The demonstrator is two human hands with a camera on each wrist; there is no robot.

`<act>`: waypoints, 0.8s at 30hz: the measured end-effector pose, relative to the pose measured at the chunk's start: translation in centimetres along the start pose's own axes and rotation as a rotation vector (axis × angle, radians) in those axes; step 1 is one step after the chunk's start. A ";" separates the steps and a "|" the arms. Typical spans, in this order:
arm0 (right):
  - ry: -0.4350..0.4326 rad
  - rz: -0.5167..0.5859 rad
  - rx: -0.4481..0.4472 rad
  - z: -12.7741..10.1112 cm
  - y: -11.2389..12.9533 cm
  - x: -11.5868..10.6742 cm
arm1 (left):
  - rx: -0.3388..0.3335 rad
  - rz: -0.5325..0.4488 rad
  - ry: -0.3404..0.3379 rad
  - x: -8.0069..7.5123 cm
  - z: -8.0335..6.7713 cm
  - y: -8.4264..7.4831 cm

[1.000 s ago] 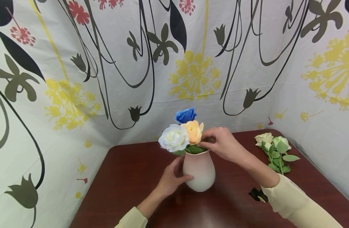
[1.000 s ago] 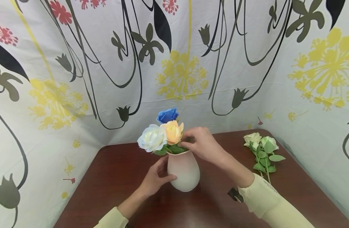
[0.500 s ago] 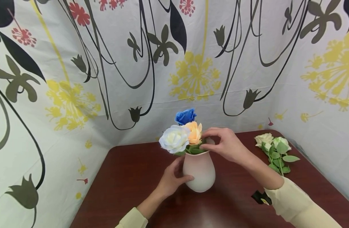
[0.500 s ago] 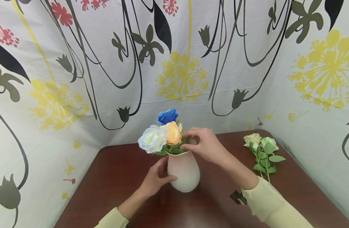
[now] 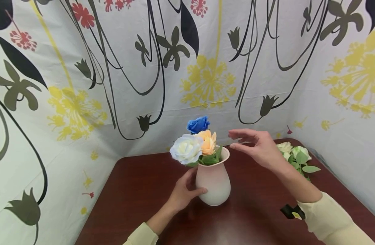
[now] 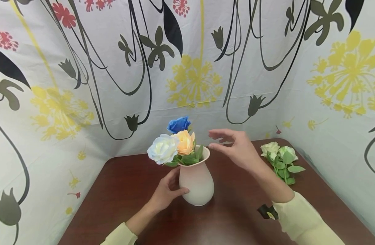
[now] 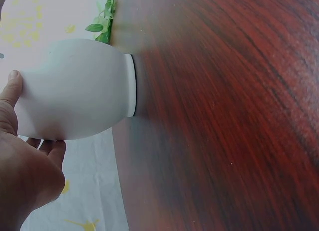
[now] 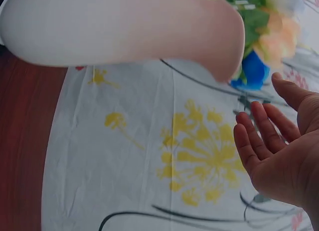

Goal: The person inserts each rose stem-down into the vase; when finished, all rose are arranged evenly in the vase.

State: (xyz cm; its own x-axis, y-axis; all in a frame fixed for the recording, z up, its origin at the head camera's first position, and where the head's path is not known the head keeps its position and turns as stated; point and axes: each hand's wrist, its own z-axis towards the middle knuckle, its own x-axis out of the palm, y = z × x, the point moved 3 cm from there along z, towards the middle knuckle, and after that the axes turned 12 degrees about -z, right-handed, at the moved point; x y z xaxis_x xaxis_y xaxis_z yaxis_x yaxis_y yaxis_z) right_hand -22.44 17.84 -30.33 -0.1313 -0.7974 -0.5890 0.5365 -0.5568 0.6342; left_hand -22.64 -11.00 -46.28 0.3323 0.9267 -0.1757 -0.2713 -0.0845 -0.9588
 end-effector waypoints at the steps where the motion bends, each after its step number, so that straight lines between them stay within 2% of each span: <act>1: -0.011 0.017 0.015 -0.1 -0.3 -0.4 | -0.002 0.001 -0.001 0.0 0.0 0.0; 6: -0.042 0.154 0.084 -0.6 -2.2 -2.2 | 0.001 0.002 -0.002 0.0 -0.1 0.0; 11: -0.073 0.376 0.145 -1.3 -5.1 -4.0 | 0.015 0.006 -0.001 -0.1 0.0 0.0; 13: -0.086 0.471 0.146 -1.7 -6.4 -4.5 | 0.017 0.009 0.000 -0.1 0.0 0.0; 18: -0.109 0.617 0.164 -2.8 -10.2 -5.6 | 0.013 0.019 -0.002 0.0 0.0 0.0; 24: -0.139 0.948 0.146 -4.3 -14.7 -6.2 | 0.021 0.026 -0.001 0.0 0.0 0.0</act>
State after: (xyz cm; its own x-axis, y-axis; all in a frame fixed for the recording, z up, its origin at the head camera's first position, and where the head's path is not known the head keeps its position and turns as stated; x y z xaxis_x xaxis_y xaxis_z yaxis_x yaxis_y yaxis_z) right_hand -25.87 32.00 -38.13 0.2000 -0.9454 0.2574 0.3630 0.3155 0.8768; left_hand -22.62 -10.99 -46.25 0.3237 0.9246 -0.2006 -0.2987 -0.1013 -0.9490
